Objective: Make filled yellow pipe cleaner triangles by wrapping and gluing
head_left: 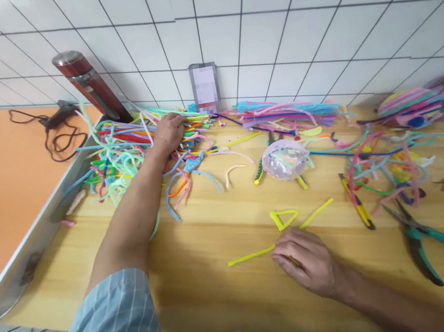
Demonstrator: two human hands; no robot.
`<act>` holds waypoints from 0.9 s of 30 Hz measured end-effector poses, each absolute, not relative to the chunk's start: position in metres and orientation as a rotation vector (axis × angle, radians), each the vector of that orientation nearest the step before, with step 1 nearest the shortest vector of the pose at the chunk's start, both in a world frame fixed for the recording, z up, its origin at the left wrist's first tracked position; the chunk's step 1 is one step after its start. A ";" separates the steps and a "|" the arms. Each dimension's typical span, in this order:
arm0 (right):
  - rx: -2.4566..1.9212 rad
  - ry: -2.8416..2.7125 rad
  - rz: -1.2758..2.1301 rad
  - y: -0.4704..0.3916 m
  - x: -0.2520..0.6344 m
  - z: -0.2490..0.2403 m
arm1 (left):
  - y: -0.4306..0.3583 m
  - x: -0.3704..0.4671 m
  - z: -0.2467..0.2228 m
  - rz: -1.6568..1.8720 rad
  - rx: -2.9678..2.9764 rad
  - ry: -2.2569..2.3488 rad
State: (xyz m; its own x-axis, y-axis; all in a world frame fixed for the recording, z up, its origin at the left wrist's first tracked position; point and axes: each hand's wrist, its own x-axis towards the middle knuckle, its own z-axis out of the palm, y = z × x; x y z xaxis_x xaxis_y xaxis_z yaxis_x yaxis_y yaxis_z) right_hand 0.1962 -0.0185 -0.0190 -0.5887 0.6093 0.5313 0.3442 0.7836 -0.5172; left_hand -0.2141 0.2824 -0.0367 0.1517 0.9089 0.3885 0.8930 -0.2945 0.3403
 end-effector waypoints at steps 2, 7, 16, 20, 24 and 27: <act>-0.677 -2.259 0.452 -0.019 0.196 -0.019 | 0.285 -0.216 -0.039 0.806 2.371 1.907; -0.615 -2.303 0.383 -0.021 0.192 -0.017 | 0.289 -0.221 -0.040 0.713 2.403 1.869; -0.588 -2.342 0.313 -0.021 0.191 -0.018 | 0.277 -0.215 -0.025 0.636 2.348 1.971; -0.594 -2.352 0.342 -0.022 0.193 -0.018 | 0.275 -0.214 -0.026 0.746 2.396 1.831; -0.595 -2.366 0.385 -0.024 0.193 -0.016 | 0.276 -0.215 -0.029 0.826 2.370 1.842; -0.629 -2.361 0.405 -0.025 0.192 -0.013 | 0.278 -0.216 -0.031 0.862 2.339 1.811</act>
State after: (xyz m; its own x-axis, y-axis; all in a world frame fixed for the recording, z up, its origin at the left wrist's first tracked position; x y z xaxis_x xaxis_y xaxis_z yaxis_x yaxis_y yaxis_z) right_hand 0.1917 -0.0246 -0.0135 -0.6717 0.5338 0.5138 0.3320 0.8368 -0.4354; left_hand -0.2164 0.2776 -0.0315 0.1534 0.9085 0.3888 0.8749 -0.3078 0.3740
